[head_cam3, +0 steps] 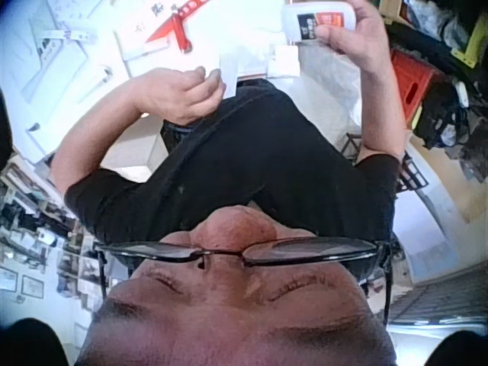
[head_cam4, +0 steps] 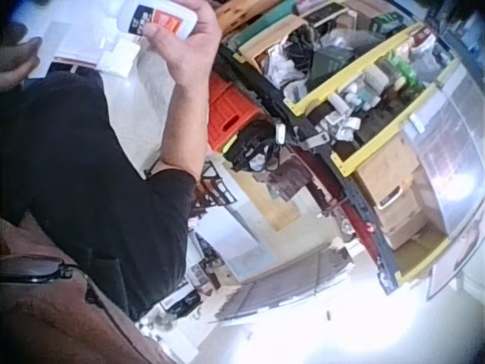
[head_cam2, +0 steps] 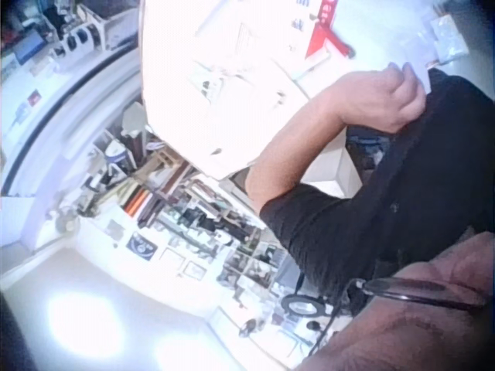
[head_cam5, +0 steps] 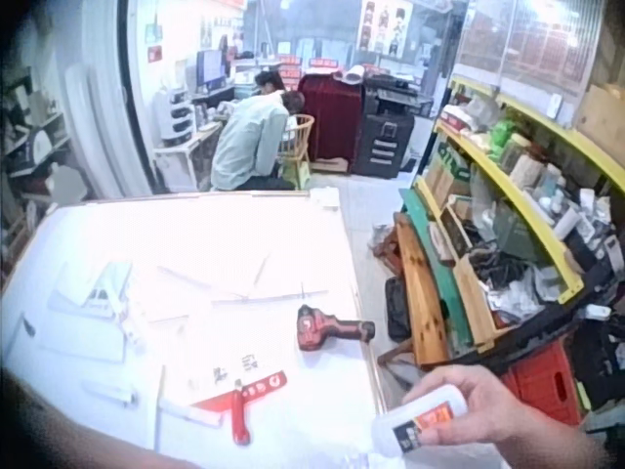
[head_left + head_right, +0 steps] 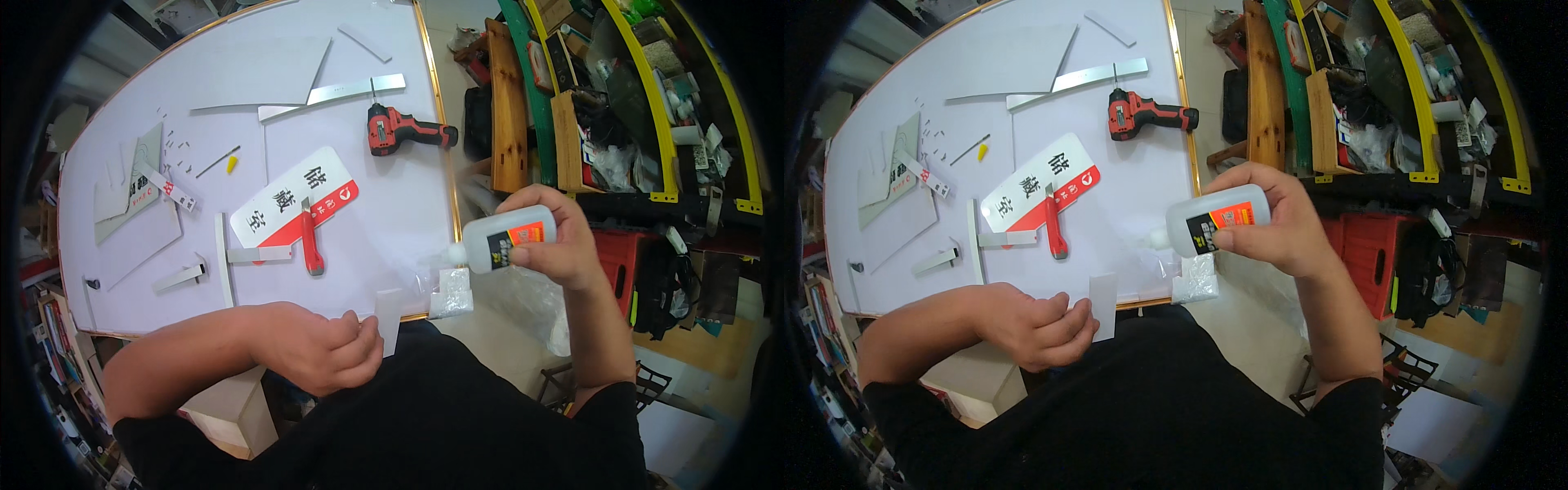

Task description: The person applies glue to small white plastic pieces and attaches them to the gold-colored frame of a large white board. They repeat this process for several pieces along the edges of the board.

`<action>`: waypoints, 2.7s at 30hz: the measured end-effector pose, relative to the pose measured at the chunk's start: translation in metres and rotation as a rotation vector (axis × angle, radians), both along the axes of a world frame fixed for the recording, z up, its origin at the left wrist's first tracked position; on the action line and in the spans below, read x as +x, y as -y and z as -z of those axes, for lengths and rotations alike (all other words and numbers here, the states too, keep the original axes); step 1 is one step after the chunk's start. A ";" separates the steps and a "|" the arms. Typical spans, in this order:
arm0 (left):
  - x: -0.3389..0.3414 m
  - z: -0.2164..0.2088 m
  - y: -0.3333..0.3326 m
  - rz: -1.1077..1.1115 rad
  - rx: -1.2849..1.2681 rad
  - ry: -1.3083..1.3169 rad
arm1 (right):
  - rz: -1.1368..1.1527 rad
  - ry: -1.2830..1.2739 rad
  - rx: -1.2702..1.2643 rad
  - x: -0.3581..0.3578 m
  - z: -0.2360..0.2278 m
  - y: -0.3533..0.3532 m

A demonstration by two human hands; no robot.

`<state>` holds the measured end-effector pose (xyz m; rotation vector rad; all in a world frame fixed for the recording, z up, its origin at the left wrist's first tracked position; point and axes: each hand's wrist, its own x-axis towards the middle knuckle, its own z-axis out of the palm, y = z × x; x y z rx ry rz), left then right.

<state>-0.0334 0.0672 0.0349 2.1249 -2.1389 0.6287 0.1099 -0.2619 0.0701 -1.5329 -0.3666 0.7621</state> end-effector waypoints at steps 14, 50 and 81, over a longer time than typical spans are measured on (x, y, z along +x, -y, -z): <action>0.020 -0.027 0.005 0.085 0.069 0.022 | -0.190 -0.025 -0.117 0.005 -0.019 -0.015; -0.086 0.104 -0.065 -1.085 -0.491 -0.436 | 0.115 0.579 -0.246 0.034 0.268 -0.295; 0.084 0.221 0.046 -0.542 -0.329 -0.550 | 0.209 0.953 -0.860 0.073 0.248 -0.005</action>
